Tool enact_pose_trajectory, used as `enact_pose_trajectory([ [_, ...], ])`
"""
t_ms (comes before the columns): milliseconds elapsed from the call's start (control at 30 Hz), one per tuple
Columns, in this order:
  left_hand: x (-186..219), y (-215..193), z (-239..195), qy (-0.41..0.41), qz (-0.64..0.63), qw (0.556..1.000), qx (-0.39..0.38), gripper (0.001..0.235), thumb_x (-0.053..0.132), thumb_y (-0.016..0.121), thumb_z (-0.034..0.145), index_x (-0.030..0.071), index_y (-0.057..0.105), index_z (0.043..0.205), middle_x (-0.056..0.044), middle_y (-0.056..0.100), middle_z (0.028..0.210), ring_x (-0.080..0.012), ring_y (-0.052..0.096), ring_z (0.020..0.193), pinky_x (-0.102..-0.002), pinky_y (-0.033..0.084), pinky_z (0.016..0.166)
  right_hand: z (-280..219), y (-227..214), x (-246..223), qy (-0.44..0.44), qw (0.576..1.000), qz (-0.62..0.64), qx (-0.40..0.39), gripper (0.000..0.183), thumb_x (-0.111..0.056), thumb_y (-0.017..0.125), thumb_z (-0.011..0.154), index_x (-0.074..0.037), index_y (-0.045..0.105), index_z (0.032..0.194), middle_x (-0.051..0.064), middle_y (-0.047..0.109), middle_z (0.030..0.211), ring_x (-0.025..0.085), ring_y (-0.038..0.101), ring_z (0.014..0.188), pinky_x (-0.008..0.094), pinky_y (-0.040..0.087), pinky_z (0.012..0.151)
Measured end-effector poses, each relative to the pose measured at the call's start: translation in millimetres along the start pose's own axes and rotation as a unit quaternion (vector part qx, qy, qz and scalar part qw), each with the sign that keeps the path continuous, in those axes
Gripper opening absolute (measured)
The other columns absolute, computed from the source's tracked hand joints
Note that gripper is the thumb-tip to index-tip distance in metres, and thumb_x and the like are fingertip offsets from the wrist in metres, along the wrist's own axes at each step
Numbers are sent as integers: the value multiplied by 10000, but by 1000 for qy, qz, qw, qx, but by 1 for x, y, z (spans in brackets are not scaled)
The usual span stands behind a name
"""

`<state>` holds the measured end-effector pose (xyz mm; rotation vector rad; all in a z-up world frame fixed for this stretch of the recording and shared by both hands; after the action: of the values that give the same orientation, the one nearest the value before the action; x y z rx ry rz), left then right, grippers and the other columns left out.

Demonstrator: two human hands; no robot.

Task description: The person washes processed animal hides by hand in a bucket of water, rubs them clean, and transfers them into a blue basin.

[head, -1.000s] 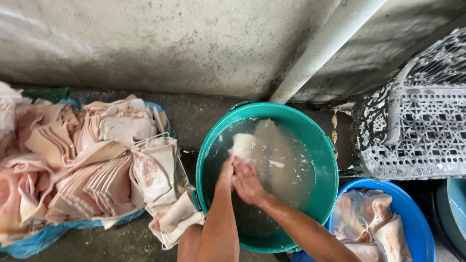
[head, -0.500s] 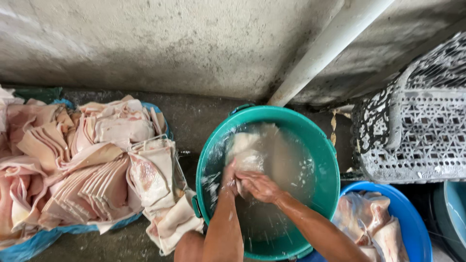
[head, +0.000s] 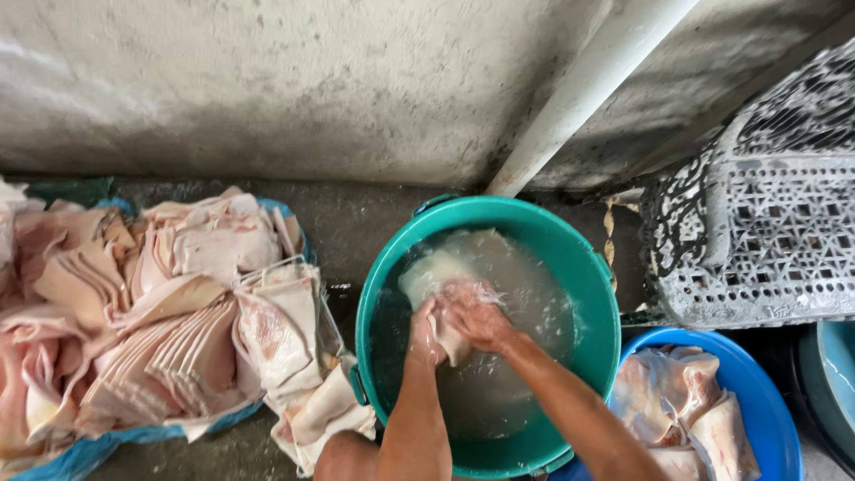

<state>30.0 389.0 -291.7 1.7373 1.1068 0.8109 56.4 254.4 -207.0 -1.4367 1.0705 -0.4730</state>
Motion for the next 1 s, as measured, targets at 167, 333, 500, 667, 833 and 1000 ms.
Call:
enact_pose_trajectory([
  [167, 5, 6, -13, -1, 54, 998, 39, 610, 525, 547, 937, 1, 640, 1234, -167, 723, 1122, -317, 713, 1009, -480, 573, 912, 15, 20, -27, 96, 994, -37, 48, 618, -396, 351, 1096, 11, 336, 1561, 252, 310, 1637, 406, 266, 1516, 550, 202, 1174],
  [333, 5, -4, -4, 19, -30, 997, 66, 534, 485, 596, 963, 55, 601, 1280, -133, 695, 1170, -313, 677, 1063, -493, 542, 956, 0, 12, -15, -102, 995, -3, -24, 604, -397, 389, 1019, -153, 353, 1570, 178, 394, 1590, 350, 370, 1452, 542, 257, 1143],
  [500, -9, -35, 19, 87, 125, 963, 222, 499, 369, 669, 926, 40, 640, 1299, -106, 714, 1250, -266, 684, 1121, -441, 543, 983, 25, -6, 83, 258, 954, 94, 124, 689, -379, 493, 949, -150, 366, 1587, 187, 576, 1323, 344, 563, 1172, 483, 428, 985],
  [667, 11, -64, 18, 182, 489, 780, 346, 407, 342, 637, 963, 4, 693, 1183, -110, 720, 1192, -208, 665, 1046, -361, 509, 893, -3, 18, 107, 421, 862, 274, 61, 679, -367, 522, 938, -109, 386, 1551, 213, 578, 1330, 362, 569, 1197, 481, 435, 1010],
  [833, 23, -67, 29, 169, 785, 540, 252, 310, 224, 585, 931, -8, 743, 1063, -193, 734, 1086, -300, 693, 1035, -365, 524, 857, -23, 47, 80, 450, 775, 439, 62, 670, -355, 552, 928, -68, 407, 1515, 239, 580, 1336, 381, 574, 1222, 478, 442, 1035],
  [1000, 16, -58, 15, 55, 715, 647, 258, 319, 188, 571, 907, -20, 758, 1059, -256, 729, 1054, -352, 697, 1064, -363, 522, 831, -26, 17, 83, 396, 832, 376, 98, 664, -343, 581, 917, -27, 427, 1480, 265, 582, 1343, 399, 579, 1248, 476, 449, 1060],
])
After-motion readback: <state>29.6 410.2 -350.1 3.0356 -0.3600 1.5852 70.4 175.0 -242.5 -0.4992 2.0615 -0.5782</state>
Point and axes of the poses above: each hand's wrist, its own z-axis towards the middle knuckle, its own y-axis out of the palm, x = y × z, the point moved 1 cm from there along z, towards the middle knuckle
